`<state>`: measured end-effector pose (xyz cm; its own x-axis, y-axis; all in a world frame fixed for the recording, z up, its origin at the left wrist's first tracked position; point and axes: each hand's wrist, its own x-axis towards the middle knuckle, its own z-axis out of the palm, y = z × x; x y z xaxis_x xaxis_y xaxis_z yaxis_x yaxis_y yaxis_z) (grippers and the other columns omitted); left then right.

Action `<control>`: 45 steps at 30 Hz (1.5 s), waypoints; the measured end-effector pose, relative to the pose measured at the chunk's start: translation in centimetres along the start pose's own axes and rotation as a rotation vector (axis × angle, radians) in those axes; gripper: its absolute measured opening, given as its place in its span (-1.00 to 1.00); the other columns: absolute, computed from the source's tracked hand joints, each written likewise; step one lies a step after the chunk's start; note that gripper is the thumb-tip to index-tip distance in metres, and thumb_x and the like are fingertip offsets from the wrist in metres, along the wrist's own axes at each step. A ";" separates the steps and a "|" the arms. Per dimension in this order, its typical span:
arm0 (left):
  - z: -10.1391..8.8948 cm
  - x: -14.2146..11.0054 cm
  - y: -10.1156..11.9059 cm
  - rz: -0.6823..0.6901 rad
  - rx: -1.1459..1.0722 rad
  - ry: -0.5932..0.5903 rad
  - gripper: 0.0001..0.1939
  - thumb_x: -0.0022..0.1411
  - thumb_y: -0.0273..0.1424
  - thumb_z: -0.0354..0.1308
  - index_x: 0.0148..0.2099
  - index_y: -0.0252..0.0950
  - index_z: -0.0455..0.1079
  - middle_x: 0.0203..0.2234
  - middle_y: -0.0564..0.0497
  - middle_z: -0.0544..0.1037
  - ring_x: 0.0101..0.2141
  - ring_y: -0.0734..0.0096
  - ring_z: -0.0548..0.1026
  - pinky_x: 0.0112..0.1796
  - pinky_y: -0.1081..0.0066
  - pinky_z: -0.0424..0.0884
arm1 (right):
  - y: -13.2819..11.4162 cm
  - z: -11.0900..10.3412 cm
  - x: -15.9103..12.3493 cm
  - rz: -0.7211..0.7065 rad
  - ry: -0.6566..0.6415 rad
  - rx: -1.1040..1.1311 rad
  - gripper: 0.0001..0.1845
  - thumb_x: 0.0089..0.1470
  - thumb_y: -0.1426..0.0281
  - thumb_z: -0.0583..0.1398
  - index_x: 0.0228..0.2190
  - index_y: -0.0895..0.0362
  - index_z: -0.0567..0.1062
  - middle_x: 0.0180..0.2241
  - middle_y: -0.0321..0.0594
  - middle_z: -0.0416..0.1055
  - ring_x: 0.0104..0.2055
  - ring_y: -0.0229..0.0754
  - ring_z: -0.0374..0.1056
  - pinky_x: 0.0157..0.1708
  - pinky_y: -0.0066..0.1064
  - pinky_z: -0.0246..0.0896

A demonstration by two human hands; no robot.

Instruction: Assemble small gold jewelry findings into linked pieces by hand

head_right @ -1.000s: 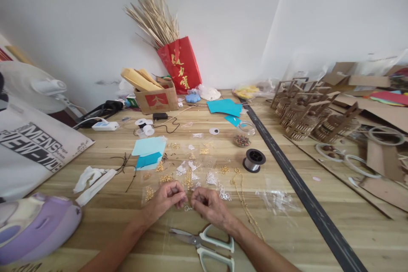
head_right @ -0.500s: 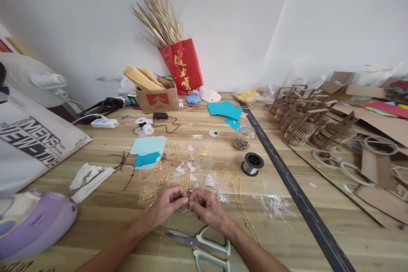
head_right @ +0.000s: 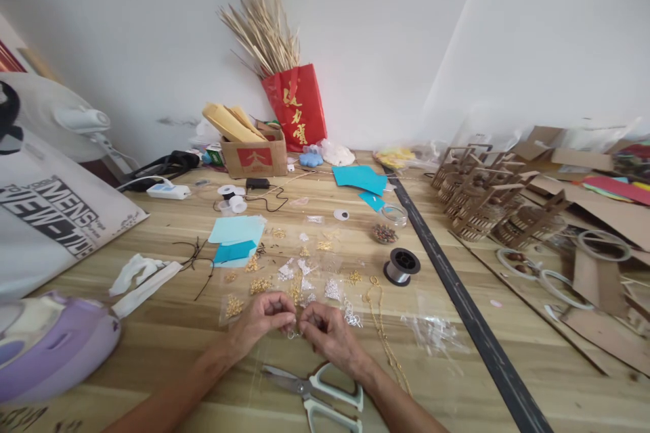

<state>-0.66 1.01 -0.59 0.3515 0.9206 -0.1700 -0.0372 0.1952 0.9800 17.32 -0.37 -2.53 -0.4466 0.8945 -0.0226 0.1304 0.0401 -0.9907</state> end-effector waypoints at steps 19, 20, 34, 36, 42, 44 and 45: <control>0.4 -0.3 -0.2 0.184 0.225 -0.006 -0.97 -0.06 -0.53 0.17 -0.49 -0.38 0.43 -0.60 0.05 0.46 -0.54 0.51 0.36 -0.49 0.53 0.27 | 0.2 0.1 0.0 0.003 0.000 0.035 -0.64 0.04 0.11 0.18 -0.49 0.18 0.37 -0.68 -0.44 0.17 -0.70 -0.42 0.06 -0.70 -0.59 -0.01; 0.5 -0.3 -0.2 0.193 0.241 -0.005 -0.97 -0.05 -0.53 0.16 -0.49 -0.38 0.43 -0.59 0.05 0.46 -0.54 0.50 0.37 -0.49 0.52 0.27 | 0.2 0.1 0.0 -0.003 0.000 0.034 -0.63 0.04 0.11 0.18 -0.49 0.18 0.37 -0.68 -0.44 0.17 -0.71 -0.43 0.06 -0.69 -0.59 -0.01; 0.8 -0.6 -0.5 0.326 0.470 0.068 -0.88 -0.06 -0.60 0.12 -0.52 -0.33 0.43 -0.57 0.01 0.50 -0.49 0.42 0.43 -0.45 0.51 0.30 | 0.3 0.2 0.1 -0.005 0.022 -0.010 -0.61 0.03 0.09 0.18 -0.51 0.18 0.36 -0.70 -0.44 0.18 -0.72 -0.43 0.07 -0.72 -0.60 -0.04; 0.9 -0.7 -0.2 0.327 0.486 0.073 -0.87 -0.06 -0.61 0.11 -0.53 -0.33 0.43 -0.57 0.01 0.50 -0.49 0.41 0.43 -0.44 0.50 0.30 | 0.3 0.3 0.1 -0.007 0.028 -0.016 -0.61 0.02 0.08 0.18 -0.51 0.18 0.36 -0.71 -0.44 0.18 -0.73 -0.43 0.06 -0.73 -0.60 -0.05; 1.1 -0.8 -0.6 0.349 0.542 0.071 -0.83 -0.08 -0.64 0.08 -0.52 -0.33 0.44 -0.55 0.00 0.49 -0.48 0.41 0.42 -0.43 0.50 0.29 | 0.5 0.4 0.1 -0.040 0.028 -0.019 -0.61 0.03 0.09 0.18 -0.52 0.19 0.36 -0.69 -0.43 0.17 -0.72 -0.43 0.06 -0.73 -0.61 -0.05; 1.1 -0.7 -0.8 0.357 0.559 0.072 -0.81 -0.09 -0.65 0.06 -0.50 -0.32 0.45 -0.55 0.00 0.50 -0.49 0.41 0.43 -0.44 0.50 0.29 | 0.5 0.4 0.1 -0.041 0.029 -0.027 -0.60 0.02 0.08 0.18 -0.53 0.19 0.36 -0.69 -0.43 0.17 -0.72 -0.43 0.05 -0.74 -0.60 -0.07; 1.2 -0.8 -0.9 0.360 0.564 0.073 -0.80 -0.09 -0.65 0.05 -0.50 -0.32 0.45 -0.55 0.00 0.50 -0.49 0.41 0.42 -0.45 0.51 0.29 | 0.5 0.4 0.1 -0.037 0.027 -0.027 -0.59 0.02 0.07 0.18 -0.53 0.18 0.36 -0.69 -0.43 0.17 -0.72 -0.43 0.04 -0.74 -0.60 -0.08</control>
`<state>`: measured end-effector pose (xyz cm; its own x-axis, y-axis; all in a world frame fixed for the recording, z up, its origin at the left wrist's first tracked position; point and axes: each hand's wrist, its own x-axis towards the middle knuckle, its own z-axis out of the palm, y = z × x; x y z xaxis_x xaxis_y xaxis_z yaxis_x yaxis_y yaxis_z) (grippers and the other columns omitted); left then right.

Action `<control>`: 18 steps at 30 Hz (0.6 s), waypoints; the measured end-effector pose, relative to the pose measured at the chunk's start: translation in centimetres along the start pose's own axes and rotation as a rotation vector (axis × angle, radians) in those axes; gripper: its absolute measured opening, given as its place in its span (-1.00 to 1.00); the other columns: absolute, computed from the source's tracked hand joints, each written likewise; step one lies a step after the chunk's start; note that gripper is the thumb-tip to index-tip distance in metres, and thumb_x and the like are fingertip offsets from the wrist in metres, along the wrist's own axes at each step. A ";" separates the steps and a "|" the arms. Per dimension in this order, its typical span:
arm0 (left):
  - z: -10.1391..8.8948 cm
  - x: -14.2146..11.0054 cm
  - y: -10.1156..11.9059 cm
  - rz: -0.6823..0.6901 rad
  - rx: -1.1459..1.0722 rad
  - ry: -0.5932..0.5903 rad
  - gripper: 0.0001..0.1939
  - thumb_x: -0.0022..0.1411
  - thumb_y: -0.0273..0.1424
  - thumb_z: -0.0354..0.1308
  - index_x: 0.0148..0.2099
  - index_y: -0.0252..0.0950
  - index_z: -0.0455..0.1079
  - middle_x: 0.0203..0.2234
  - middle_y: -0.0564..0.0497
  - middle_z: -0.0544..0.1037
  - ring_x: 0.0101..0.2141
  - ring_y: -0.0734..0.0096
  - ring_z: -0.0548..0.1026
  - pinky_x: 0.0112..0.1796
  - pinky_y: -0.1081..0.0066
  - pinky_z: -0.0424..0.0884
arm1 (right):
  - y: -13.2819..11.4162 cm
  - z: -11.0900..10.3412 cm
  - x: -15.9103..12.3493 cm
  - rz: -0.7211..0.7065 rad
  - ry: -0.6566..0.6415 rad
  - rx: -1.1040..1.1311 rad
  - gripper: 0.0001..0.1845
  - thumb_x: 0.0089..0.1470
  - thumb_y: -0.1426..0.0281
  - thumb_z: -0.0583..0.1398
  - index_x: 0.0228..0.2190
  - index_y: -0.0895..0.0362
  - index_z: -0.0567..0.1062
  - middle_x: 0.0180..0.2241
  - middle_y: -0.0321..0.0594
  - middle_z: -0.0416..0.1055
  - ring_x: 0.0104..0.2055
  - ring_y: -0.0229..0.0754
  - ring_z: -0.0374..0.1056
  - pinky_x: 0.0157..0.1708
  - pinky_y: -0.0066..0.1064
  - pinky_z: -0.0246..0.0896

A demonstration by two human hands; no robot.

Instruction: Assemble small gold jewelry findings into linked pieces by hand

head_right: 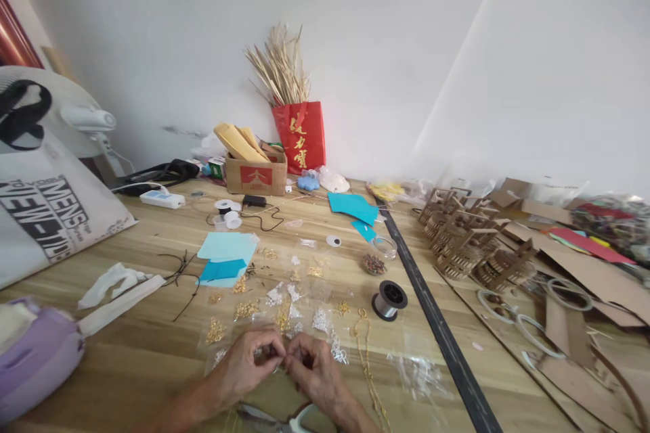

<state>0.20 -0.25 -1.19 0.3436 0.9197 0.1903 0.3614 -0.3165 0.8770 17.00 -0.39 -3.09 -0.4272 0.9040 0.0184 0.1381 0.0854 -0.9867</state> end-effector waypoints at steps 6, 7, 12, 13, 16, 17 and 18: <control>0.0 0.0 0.2 -0.071 0.012 -0.008 -0.81 -0.09 -0.62 0.07 -0.46 -0.30 0.47 -0.54 0.02 0.51 -0.48 0.40 0.43 -0.44 0.52 0.32 | -0.2 0.0 0.0 0.016 0.003 -0.018 -0.59 0.00 0.08 0.19 -0.55 0.18 0.36 -0.71 -0.43 0.15 -0.71 -0.43 0.02 -0.72 -0.60 -0.09; -0.1 0.0 0.3 -0.080 0.014 -0.016 -0.80 -0.09 -0.62 0.06 -0.46 -0.30 0.47 -0.54 0.02 0.52 -0.48 0.41 0.44 -0.44 0.52 0.32 | -0.2 0.0 0.0 0.018 0.004 -0.020 -0.60 0.00 0.08 0.19 -0.55 0.18 0.36 -0.71 -0.43 0.16 -0.71 -0.43 0.03 -0.71 -0.60 -0.08; -0.6 0.2 0.8 -0.088 0.008 -0.036 -0.79 -0.11 -0.64 0.05 -0.46 -0.31 0.46 -0.54 0.02 0.51 -0.48 0.41 0.44 -0.43 0.53 0.31 | 0.4 -0.1 0.0 0.023 -0.008 0.024 -0.59 0.00 0.06 0.19 -0.51 0.19 0.37 -0.70 -0.41 0.19 -0.73 -0.43 0.03 -0.72 -0.60 -0.06; -0.7 0.3 0.9 -0.096 0.011 -0.037 -0.79 -0.11 -0.64 0.06 -0.46 -0.31 0.46 -0.54 0.03 0.51 -0.47 0.41 0.44 -0.42 0.53 0.30 | 0.4 -0.1 0.0 0.022 -0.009 0.028 -0.59 0.00 0.06 0.19 -0.51 0.19 0.37 -0.70 -0.42 0.18 -0.73 -0.44 0.03 -0.73 -0.60 -0.06; -1.0 0.3 1.0 -0.097 0.034 -0.047 -0.81 -0.10 -0.64 0.07 -0.48 -0.31 0.47 -0.56 0.04 0.50 -0.48 0.43 0.42 -0.44 0.53 0.28 | 0.3 -0.1 0.0 0.012 -0.010 0.025 -0.58 0.01 0.06 0.19 -0.50 0.19 0.38 -0.70 -0.43 0.17 -0.74 -0.44 0.02 -0.73 -0.60 -0.07; -1.0 0.3 0.9 -0.092 0.039 -0.053 -0.81 -0.10 -0.63 0.07 -0.48 -0.31 0.47 -0.56 0.04 0.49 -0.49 0.43 0.41 -0.45 0.54 0.27 | 0.2 -0.1 0.0 0.007 -0.010 0.020 -0.58 0.01 0.06 0.19 -0.51 0.19 0.38 -0.71 -0.43 0.17 -0.74 -0.44 0.02 -0.73 -0.60 -0.07; -1.0 0.3 0.7 -0.086 0.043 -0.060 -0.81 -0.09 -0.63 0.07 -0.47 -0.31 0.47 -0.56 0.05 0.49 -0.50 0.44 0.41 -0.46 0.54 0.26 | 0.1 -0.1 -0.1 0.005 -0.009 0.014 -0.58 0.01 0.06 0.19 -0.51 0.19 0.38 -0.71 -0.43 0.16 -0.73 -0.44 0.02 -0.73 -0.60 -0.07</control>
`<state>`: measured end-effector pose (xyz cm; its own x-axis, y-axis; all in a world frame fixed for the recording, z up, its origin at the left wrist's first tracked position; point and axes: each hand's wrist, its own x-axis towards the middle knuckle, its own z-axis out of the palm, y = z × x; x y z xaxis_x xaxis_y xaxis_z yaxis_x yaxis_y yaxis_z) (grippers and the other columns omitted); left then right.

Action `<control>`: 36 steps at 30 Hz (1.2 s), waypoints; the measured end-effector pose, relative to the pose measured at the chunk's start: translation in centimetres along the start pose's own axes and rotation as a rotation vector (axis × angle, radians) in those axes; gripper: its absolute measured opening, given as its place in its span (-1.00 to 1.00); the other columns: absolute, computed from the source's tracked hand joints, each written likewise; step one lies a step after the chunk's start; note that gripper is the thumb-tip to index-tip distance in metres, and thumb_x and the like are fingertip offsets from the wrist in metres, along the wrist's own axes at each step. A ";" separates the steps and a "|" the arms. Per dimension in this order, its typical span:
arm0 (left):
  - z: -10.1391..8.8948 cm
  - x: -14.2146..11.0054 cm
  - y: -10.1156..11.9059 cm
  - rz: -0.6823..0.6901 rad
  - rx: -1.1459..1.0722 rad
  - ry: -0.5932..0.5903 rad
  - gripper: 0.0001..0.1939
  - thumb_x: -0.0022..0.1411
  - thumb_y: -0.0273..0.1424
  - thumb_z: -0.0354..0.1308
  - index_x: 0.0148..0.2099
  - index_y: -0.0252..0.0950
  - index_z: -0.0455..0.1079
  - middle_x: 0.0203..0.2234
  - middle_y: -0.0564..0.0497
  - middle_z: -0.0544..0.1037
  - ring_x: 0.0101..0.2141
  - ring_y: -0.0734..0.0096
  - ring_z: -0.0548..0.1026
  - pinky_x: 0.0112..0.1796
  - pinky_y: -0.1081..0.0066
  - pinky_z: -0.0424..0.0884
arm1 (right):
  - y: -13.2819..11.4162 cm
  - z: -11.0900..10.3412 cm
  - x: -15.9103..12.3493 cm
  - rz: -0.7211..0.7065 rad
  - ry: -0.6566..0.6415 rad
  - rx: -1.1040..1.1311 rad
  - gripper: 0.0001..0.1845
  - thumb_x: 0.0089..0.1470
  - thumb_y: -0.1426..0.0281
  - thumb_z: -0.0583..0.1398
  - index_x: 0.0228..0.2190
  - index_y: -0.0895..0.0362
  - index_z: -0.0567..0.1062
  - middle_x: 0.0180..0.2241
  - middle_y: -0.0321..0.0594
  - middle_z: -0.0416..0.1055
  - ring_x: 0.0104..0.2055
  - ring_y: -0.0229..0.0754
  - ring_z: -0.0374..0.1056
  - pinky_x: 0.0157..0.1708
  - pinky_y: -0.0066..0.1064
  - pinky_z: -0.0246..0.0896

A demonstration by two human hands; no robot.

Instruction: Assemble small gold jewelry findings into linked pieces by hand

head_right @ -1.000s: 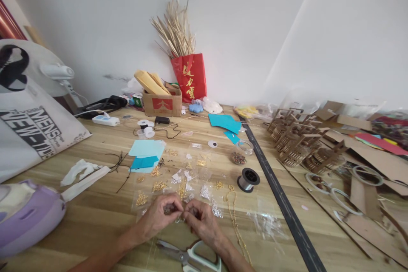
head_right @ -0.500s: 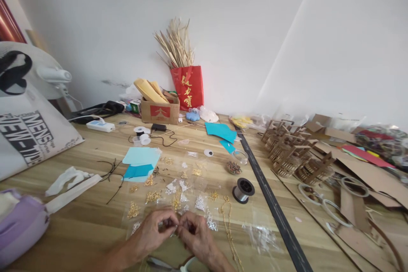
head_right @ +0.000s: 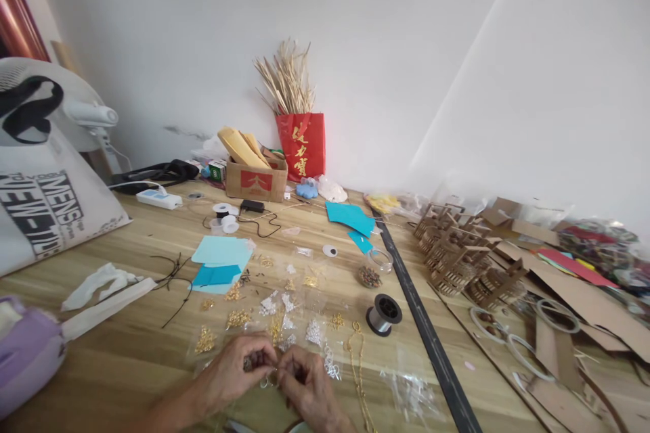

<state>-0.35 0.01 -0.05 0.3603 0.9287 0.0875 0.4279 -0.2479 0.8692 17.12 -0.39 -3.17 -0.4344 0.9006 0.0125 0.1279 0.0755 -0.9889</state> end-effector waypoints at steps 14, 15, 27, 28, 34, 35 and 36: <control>-0.8 0.1 -0.5 0.021 0.101 -0.083 -0.83 -0.04 -0.58 0.08 -0.44 -0.31 0.49 -0.52 0.06 0.47 -0.50 0.48 0.37 -0.46 0.53 0.22 | -1.1 -0.1 -0.3 0.050 -0.014 -0.043 -0.61 0.00 0.08 0.18 -0.52 0.17 0.33 -0.72 -0.45 0.14 -0.73 -0.43 0.03 -0.72 -0.59 -0.07; -0.8 0.0 -0.6 0.003 0.083 -0.091 -0.83 -0.03 -0.57 0.08 -0.43 -0.32 0.49 -0.53 0.06 0.47 -0.51 0.49 0.37 -0.48 0.54 0.22 | -1.2 -0.2 -0.3 0.050 -0.016 -0.045 -0.62 0.00 0.09 0.18 -0.52 0.17 0.33 -0.72 -0.45 0.14 -0.73 -0.43 0.03 -0.71 -0.59 -0.08; 0.1 0.2 -1.8 -0.085 -0.276 -0.154 -0.91 -0.09 -0.55 0.10 -0.45 -0.39 0.42 -0.62 0.10 0.41 -0.57 0.54 0.30 -0.55 0.57 0.17 | -1.0 -0.3 -0.3 0.052 -0.021 -0.068 -0.72 0.00 0.20 0.17 -0.51 0.19 0.36 -0.70 -0.43 0.16 -0.71 -0.41 0.06 -0.69 -0.57 -0.07; 0.1 0.2 -1.8 -0.099 -0.309 -0.164 -0.91 -0.09 -0.55 0.11 -0.44 -0.38 0.42 -0.63 0.11 0.40 -0.57 0.55 0.29 -0.55 0.57 0.17 | -1.1 -0.3 -0.3 0.056 -0.020 -0.068 -0.72 0.00 0.21 0.17 -0.51 0.19 0.36 -0.70 -0.43 0.16 -0.71 -0.40 0.06 -0.69 -0.57 -0.07; 0.0 0.3 -1.5 -0.121 -0.388 -0.211 -0.87 -0.09 -0.54 0.09 -0.39 -0.38 0.40 -0.64 0.12 0.38 -0.57 0.52 0.30 -0.53 0.55 0.20 | -1.0 -0.3 -0.4 0.056 -0.028 -0.050 -0.68 0.02 0.17 0.17 -0.51 0.19 0.34 -0.69 -0.42 0.15 -0.70 -0.40 0.06 -0.69 -0.57 -0.05; 0.0 0.3 -1.5 -0.125 -0.382 -0.216 -0.86 -0.08 -0.54 0.08 -0.38 -0.38 0.40 -0.64 0.12 0.38 -0.57 0.52 0.31 -0.53 0.55 0.20 | -1.0 -0.3 -0.4 0.060 -0.029 -0.047 -0.67 0.02 0.16 0.17 -0.51 0.19 0.34 -0.69 -0.42 0.15 -0.70 -0.40 0.05 -0.69 -0.57 -0.05; -0.1 0.3 -1.4 -0.128 -0.370 -0.219 -0.86 -0.08 -0.54 0.08 -0.37 -0.38 0.40 -0.64 0.11 0.39 -0.57 0.51 0.31 -0.54 0.54 0.20 | -1.0 -0.3 -0.4 0.063 -0.030 -0.043 -0.66 0.02 0.15 0.17 -0.51 0.19 0.34 -0.69 -0.42 0.15 -0.70 -0.41 0.05 -0.69 -0.57 -0.05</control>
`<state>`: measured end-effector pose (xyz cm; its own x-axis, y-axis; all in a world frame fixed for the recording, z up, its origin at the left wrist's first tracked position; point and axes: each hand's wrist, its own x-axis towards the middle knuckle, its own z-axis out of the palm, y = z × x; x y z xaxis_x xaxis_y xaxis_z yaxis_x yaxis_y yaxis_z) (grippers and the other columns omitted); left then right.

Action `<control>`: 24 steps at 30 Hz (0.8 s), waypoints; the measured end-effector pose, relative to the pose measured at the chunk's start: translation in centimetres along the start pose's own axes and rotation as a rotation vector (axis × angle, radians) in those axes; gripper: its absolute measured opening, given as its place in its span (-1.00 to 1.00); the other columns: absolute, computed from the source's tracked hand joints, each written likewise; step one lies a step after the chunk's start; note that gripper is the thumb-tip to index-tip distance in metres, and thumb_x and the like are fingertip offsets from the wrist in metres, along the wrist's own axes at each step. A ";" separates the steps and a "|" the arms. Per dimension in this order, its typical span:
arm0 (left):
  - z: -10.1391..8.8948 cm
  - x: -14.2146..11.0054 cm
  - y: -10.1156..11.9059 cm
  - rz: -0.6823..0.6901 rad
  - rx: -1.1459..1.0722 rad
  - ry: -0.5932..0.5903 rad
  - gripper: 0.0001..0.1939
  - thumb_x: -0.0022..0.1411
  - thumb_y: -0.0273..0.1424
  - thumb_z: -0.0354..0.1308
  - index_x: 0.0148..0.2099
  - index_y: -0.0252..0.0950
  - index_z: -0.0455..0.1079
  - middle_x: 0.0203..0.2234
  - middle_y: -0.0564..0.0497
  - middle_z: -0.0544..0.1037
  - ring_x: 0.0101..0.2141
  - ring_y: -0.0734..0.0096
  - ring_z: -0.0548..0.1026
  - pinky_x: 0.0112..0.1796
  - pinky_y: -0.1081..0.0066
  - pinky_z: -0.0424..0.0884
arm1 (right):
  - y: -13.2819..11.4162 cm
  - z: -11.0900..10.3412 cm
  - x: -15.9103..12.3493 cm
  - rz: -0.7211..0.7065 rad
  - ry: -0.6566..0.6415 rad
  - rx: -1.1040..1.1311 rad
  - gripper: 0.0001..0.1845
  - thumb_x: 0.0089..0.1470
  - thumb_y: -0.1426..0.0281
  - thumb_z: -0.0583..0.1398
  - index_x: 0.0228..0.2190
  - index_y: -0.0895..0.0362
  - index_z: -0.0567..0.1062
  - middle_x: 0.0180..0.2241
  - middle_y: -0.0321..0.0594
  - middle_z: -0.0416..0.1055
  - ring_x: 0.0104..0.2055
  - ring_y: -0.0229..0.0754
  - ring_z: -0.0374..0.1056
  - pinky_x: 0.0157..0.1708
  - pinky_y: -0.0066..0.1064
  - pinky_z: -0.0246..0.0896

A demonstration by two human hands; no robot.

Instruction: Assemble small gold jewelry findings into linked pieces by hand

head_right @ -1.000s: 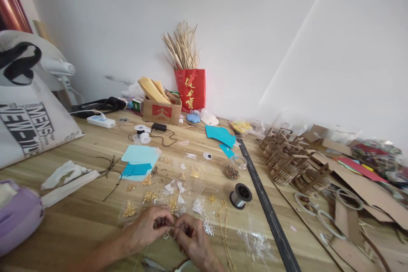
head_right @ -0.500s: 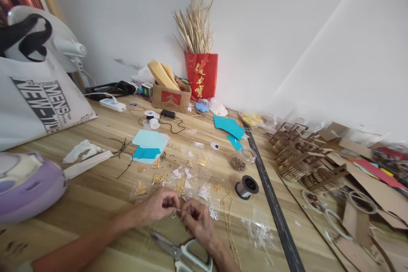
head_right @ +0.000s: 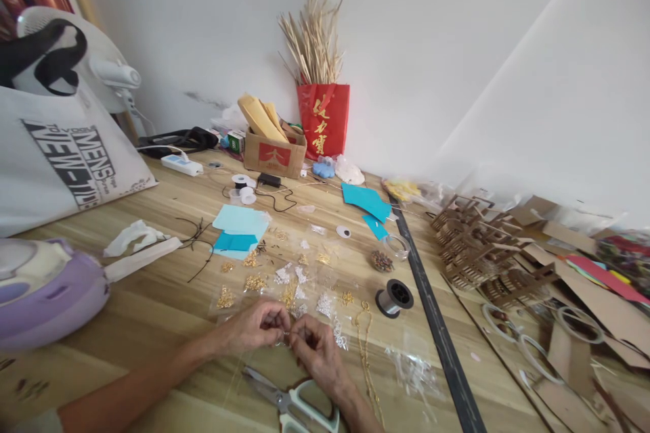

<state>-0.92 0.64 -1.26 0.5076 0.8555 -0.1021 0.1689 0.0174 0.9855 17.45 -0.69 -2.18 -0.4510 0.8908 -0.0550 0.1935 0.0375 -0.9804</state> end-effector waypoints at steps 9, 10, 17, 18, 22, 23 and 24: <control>-0.2 -0.3 0.7 -0.020 0.145 0.046 -0.88 -0.02 -0.45 0.11 -0.42 -0.38 0.44 -0.64 0.10 0.37 -0.56 0.49 0.31 -0.53 0.54 0.18 | 0.0 0.0 0.0 -0.016 -0.006 0.004 -0.68 0.03 0.18 0.17 -0.51 0.19 0.34 -0.70 -0.43 0.16 -0.70 -0.41 0.05 -0.68 -0.57 -0.07; -0.2 -0.3 0.7 -0.019 0.148 0.050 -0.88 -0.03 -0.46 0.11 -0.43 -0.38 0.45 -0.64 0.11 0.37 -0.56 0.49 0.30 -0.54 0.54 0.17 | -0.1 0.0 0.0 -0.017 -0.009 0.003 -0.69 0.03 0.19 0.17 -0.51 0.19 0.35 -0.70 -0.43 0.16 -0.70 -0.41 0.05 -0.68 -0.57 -0.07; 0.1 -0.1 0.3 -0.006 0.164 0.085 -0.88 -0.06 -0.49 0.11 -0.44 -0.39 0.46 -0.63 0.11 0.36 -0.55 0.51 0.27 -0.53 0.55 0.15 | -0.2 0.0 0.1 -0.011 -0.004 -0.003 -0.69 0.01 0.18 0.18 -0.51 0.19 0.35 -0.69 -0.43 0.15 -0.69 -0.41 0.03 -0.69 -0.58 -0.07; 0.2 -0.1 0.3 -0.007 0.159 0.087 -0.89 -0.06 -0.49 0.10 -0.44 -0.39 0.45 -0.63 0.11 0.36 -0.55 0.51 0.27 -0.53 0.55 0.15 | -0.2 0.0 0.1 -0.013 -0.005 -0.005 -0.68 0.01 0.17 0.18 -0.52 0.19 0.35 -0.69 -0.43 0.15 -0.69 -0.41 0.03 -0.69 -0.59 -0.06; 0.2 -0.1 0.4 -0.013 0.119 0.078 -0.90 -0.07 -0.50 0.10 -0.46 -0.38 0.44 -0.64 0.12 0.35 -0.56 0.52 0.25 -0.55 0.56 0.14 | -0.3 0.1 0.1 -0.003 -0.006 0.004 -0.63 0.01 0.11 0.18 -0.51 0.18 0.35 -0.68 -0.43 0.15 -0.69 -0.42 0.04 -0.68 -0.59 -0.04; 0.2 -0.1 0.4 -0.011 0.111 0.078 -0.91 -0.07 -0.50 0.10 -0.47 -0.37 0.43 -0.65 0.12 0.34 -0.56 0.52 0.25 -0.55 0.56 0.13 | -0.3 0.1 0.1 0.000 -0.006 0.004 -0.62 0.01 0.10 0.19 -0.51 0.18 0.35 -0.68 -0.43 0.16 -0.69 -0.41 0.05 -0.68 -0.59 -0.03; 0.2 -0.1 0.4 -0.007 0.103 0.078 -0.91 -0.07 -0.50 0.10 -0.47 -0.37 0.43 -0.65 0.12 0.34 -0.56 0.52 0.25 -0.55 0.56 0.13 | -0.3 0.1 0.1 0.002 -0.006 0.003 -0.61 0.00 0.08 0.19 -0.51 0.18 0.35 -0.68 -0.43 0.17 -0.69 -0.41 0.06 -0.68 -0.59 -0.03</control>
<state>-0.73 0.46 -0.87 0.4393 0.8934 -0.0943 0.2600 -0.0260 0.9653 17.29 -0.68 -1.92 -0.4554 0.8884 -0.0584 0.1922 0.0340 -0.9808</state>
